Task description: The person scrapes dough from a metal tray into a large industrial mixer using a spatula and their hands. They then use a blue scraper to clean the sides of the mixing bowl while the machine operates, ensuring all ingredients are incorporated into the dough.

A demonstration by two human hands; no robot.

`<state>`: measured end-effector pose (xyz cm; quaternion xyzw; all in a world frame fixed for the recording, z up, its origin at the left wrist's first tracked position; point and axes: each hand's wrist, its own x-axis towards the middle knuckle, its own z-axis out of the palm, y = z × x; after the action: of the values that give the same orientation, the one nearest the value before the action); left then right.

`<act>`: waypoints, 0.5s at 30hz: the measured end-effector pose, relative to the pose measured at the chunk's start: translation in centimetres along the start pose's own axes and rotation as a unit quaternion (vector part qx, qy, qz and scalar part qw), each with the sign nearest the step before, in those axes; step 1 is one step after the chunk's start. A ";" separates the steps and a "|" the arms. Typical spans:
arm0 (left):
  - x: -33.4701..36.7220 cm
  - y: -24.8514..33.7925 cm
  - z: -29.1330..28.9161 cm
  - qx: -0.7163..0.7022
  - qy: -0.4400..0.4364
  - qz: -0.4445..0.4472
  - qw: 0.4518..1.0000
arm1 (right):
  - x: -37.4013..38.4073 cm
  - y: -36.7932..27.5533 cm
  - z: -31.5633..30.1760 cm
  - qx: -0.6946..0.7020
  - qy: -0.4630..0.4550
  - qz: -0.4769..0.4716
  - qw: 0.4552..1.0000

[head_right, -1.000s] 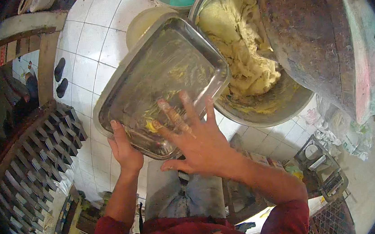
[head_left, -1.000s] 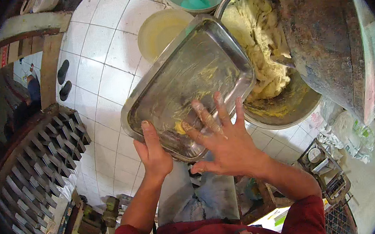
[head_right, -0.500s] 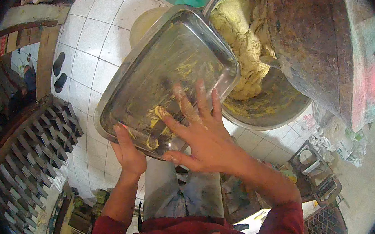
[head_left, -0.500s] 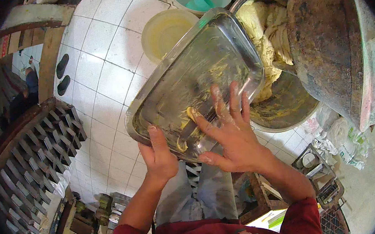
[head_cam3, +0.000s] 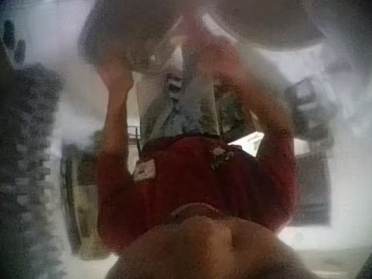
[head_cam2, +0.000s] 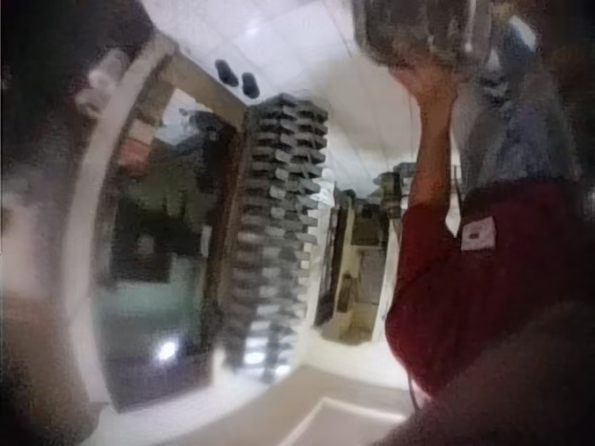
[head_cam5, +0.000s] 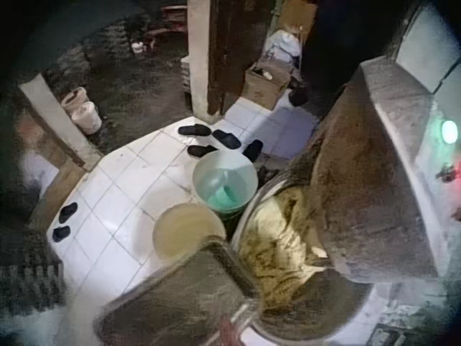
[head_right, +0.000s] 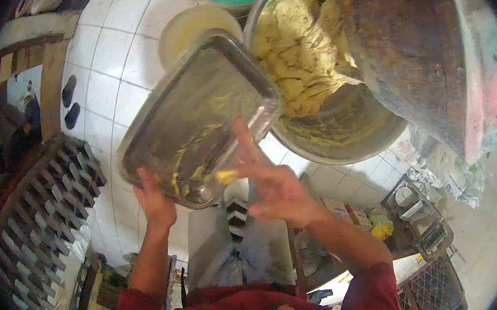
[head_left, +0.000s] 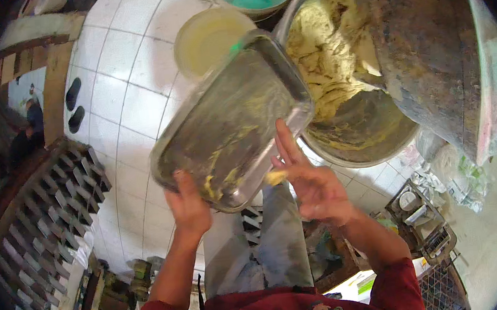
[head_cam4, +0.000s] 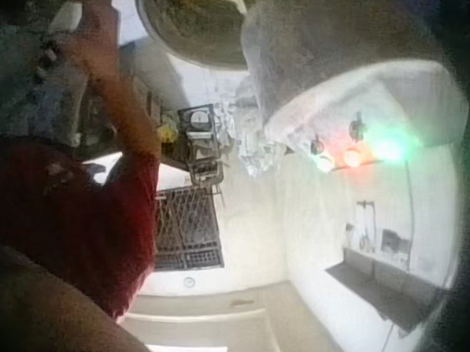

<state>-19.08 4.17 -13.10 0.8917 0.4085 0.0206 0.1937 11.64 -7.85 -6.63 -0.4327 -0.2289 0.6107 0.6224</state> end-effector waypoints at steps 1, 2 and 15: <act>-1.8 -1.6 0.8 0.065 0.003 -0.007 0.998 | -0.2 -0.1 -1.0 0.054 0.042 -0.019 0.997; -0.2 -0.4 -0.5 -0.032 -0.012 -0.031 0.999 | -0.7 0.1 -2.9 0.014 0.112 -0.021 0.993; 6.2 4.2 -4.8 -0.496 0.135 -0.341 0.787 | 2.9 6.7 -23.6 -0.742 0.040 0.445 0.500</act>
<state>-12.89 7.83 -7.93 0.4639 0.6417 0.2729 0.5464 27.53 -11.98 -25.16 -0.8042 -0.3503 0.3951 -0.2728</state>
